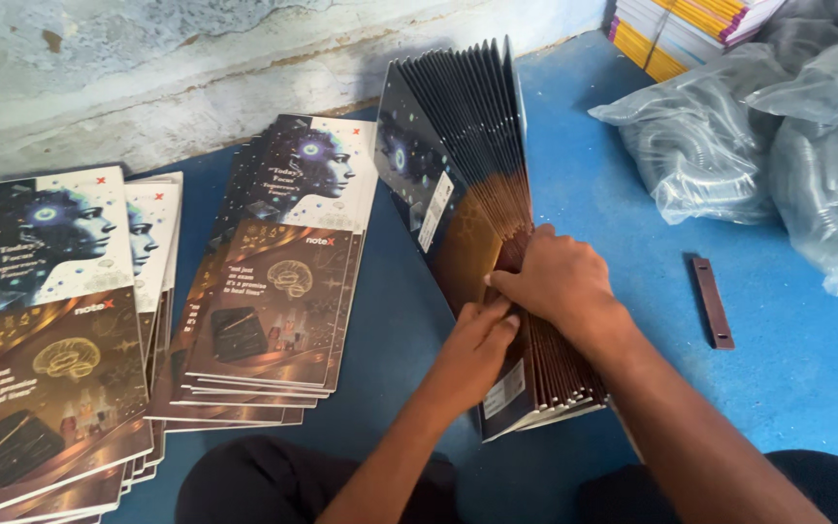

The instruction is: The person sits on the floor and repeatedly picks up notebooks from a pile, placing them into a vertical stack held in the other hand. The person then aligns the stacked notebooks and moves the completed stack to the side.

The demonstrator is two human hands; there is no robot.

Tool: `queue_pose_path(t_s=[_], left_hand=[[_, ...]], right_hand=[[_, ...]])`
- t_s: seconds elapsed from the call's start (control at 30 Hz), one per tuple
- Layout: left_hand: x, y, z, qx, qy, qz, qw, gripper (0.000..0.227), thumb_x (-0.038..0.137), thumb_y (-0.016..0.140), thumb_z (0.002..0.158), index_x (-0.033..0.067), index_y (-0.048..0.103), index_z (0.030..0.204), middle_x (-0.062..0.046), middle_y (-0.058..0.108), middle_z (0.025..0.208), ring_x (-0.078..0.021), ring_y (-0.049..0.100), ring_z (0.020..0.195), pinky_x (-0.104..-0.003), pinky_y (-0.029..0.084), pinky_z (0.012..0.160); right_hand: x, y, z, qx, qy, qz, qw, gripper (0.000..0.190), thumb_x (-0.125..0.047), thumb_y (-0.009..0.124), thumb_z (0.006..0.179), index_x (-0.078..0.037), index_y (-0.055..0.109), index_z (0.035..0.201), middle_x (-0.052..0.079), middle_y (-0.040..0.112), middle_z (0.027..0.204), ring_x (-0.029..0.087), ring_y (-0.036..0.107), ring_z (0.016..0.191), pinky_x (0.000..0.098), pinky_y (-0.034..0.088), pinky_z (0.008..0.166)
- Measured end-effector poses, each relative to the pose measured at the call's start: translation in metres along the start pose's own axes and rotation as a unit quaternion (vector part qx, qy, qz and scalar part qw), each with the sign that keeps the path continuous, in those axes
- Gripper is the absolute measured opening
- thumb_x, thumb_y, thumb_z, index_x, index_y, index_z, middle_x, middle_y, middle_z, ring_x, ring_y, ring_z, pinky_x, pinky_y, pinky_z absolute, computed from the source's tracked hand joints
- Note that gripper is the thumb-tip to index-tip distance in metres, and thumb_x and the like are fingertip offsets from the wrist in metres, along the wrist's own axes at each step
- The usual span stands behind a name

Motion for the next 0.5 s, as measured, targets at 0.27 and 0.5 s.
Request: queue_pose_path(t_s=[0.27,0.5], left_hand=[[-0.04,-0.005,0.022,-0.032,0.042,-0.063,0.997,0.056,-0.002,0.051,0.093,0.0153,0.057,0.146,-0.01,0.063,0.111,-0.0201,0.062,0.099,-0.03,0.051,0.087],[-0.059,-0.027,0.04,0.046,0.003,-0.027,0.999,0.031,0.002,0.058,0.093,0.0065,0.07,0.121,-0.009,0.075,0.105,-0.0228,0.075,0.094,-0.032,0.058,0.081]], right_hand=[[0.008,0.015,0.005,0.042,0.017,0.022,0.999,0.068,-0.055,0.075,0.083,0.006,0.059,0.11,0.027,0.073,0.097,0.045,0.073,0.094,0.0508,0.06,0.083],[0.007,0.015,0.008,0.039,-0.024,0.044,0.998,0.058,-0.045,0.075,0.087,0.006,0.059,0.109,0.03,0.071,0.094,0.048,0.071,0.092,0.0528,0.058,0.084]])
Point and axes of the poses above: each hand's wrist, its own z-axis towards the middle knuckle, its own y-axis out of the palm, x = y × z, the point moved 4 cm from there along z, towards the middle knuckle
